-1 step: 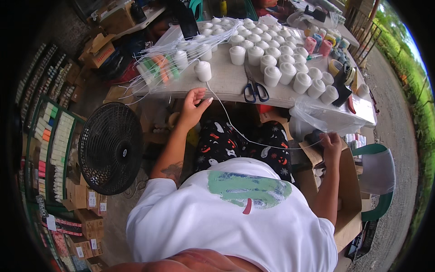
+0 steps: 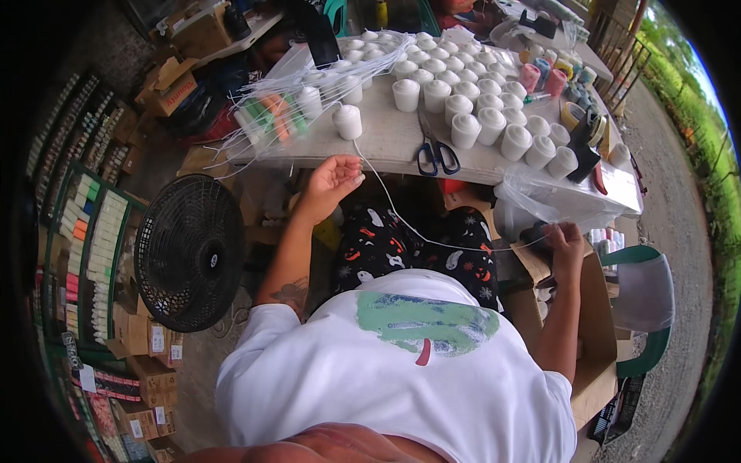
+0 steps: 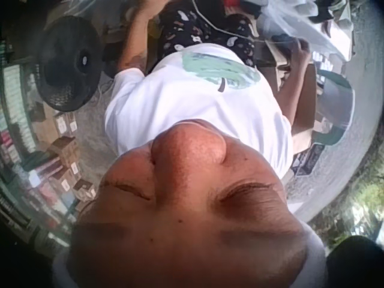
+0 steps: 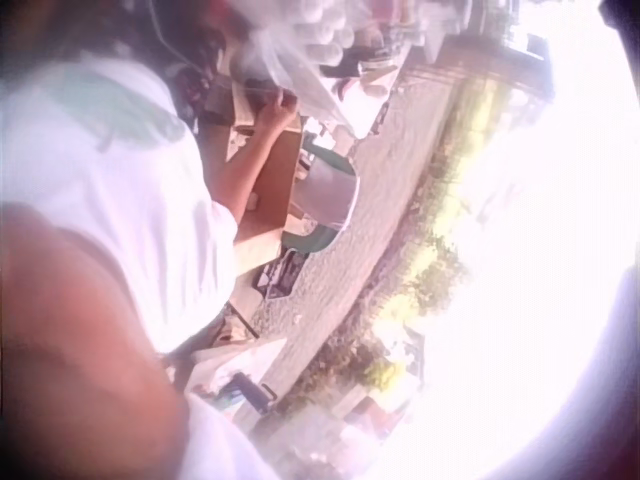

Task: The person inserts a wick into a white cylindrical candle, secures it, and trims the excess wick with scissors. The person repeats this process for multiple candles, placing finished units on the table.

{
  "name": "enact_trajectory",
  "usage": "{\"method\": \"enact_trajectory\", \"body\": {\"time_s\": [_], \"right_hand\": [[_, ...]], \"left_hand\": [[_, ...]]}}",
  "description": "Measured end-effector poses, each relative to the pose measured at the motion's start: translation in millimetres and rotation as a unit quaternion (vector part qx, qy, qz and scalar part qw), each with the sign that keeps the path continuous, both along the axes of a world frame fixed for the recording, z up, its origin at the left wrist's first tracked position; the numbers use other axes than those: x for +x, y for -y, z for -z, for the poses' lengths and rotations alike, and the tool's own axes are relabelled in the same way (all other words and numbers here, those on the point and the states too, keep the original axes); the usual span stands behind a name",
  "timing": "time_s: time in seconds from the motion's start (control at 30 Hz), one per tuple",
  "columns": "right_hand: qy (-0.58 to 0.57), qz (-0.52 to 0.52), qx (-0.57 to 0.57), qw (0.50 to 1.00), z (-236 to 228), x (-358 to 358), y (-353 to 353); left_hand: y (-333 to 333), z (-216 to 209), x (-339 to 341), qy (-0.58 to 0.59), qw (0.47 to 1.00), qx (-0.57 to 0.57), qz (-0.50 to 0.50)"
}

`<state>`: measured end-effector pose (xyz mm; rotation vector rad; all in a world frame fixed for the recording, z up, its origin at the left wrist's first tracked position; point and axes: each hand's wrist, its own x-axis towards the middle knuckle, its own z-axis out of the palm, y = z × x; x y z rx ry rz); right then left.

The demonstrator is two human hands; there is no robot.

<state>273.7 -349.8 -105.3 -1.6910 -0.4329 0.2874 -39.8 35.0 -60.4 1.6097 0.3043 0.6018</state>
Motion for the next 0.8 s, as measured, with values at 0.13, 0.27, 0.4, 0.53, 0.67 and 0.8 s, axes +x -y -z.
{"method": "enact_trajectory", "body": {"time_s": [0.13, 0.27, 0.4, 0.53, 0.67, 0.8], "right_hand": [[-0.11, -0.072, 0.09, 0.987, -18.9, -21.0, -35.0], [-0.208, -0.128, 0.124, 0.962, -25.3, -44.5, -66.1], [-0.251, -0.143, 0.118, 0.95, -15.0, -56.2, -69.6], [-0.258, -0.142, 0.08, 0.952, -2.8, -56.4, -70.4], [-0.295, -0.154, 0.083, 0.939, -9.4, -63.8, -76.9], [-0.238, -0.297, 0.099, 0.92, -47.7, -72.7, -114.6]], "left_hand": [[54.3, -173.3, -89.3, 0.17, 0.818, 0.199, 0.512], [107.1, -234.8, -182.8, 0.267, 0.544, 0.354, 0.713], [118.3, -262.5, -174.9, 0.343, 0.613, 0.418, 0.575], [121.0, -270.0, -172.8, 0.399, 0.648, 0.428, 0.487], [116.0, -266.7, -137.7, 0.308, 0.663, 0.395, 0.556], [104.0, -231.8, -107.3, 0.213, 0.691, 0.369, 0.584]]}}
